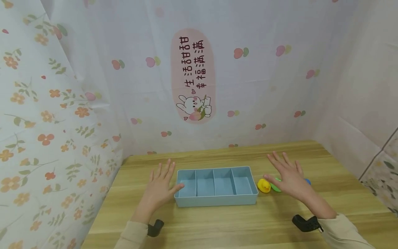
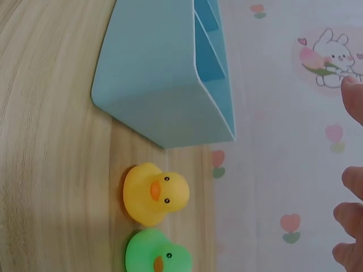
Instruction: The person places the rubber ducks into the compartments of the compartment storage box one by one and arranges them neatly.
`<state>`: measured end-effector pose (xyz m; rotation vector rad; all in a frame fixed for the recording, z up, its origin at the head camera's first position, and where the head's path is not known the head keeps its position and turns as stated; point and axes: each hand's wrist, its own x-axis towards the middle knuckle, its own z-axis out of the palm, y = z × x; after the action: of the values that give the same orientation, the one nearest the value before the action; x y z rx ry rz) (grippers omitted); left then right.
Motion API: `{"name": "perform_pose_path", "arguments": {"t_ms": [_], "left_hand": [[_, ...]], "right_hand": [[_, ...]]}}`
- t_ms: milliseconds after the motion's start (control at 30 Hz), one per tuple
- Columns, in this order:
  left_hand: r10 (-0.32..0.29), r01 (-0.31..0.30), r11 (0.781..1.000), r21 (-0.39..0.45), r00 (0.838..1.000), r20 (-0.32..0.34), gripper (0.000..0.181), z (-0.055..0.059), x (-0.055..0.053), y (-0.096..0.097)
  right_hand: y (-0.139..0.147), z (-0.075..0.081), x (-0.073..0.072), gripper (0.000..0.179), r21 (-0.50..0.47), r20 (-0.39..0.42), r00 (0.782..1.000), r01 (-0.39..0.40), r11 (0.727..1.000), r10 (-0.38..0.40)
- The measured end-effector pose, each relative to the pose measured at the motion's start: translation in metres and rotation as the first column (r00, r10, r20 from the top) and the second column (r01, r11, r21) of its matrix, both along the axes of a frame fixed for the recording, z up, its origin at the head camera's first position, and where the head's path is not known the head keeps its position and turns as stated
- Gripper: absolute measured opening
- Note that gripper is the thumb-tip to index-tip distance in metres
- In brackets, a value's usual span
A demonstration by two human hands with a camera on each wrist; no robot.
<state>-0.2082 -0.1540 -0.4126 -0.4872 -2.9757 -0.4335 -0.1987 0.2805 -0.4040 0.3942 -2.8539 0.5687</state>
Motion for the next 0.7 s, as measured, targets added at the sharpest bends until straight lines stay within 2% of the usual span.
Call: {"name": "perform_pose_path", "arguments": {"t_ms": [300, 533, 700], "left_hand": [[0.0, 0.0, 1.0, 0.008, 1.0, 0.007, 0.086, -0.003, 0.001, -0.002], [-0.003, 0.003, 1.0, 0.022, 1.0, 0.006, 0.086, -0.013, 0.001, -0.004], [0.0, -0.001, 0.999, 0.036, 1.0, 0.021, 0.085, -0.019, 0.003, -0.004]], "right_hand": [[0.013, -0.004, 0.0, 0.081, -0.003, -0.018, 1.0, 0.009, 1.0, -0.009], [0.029, -0.012, 0.002, 0.081, -0.006, -0.066, 0.998, 0.018, 1.0, -0.019], [0.042, -0.019, 0.004, 0.079, -0.051, -0.073, 0.997, 0.001, 0.999, -0.004]]}}
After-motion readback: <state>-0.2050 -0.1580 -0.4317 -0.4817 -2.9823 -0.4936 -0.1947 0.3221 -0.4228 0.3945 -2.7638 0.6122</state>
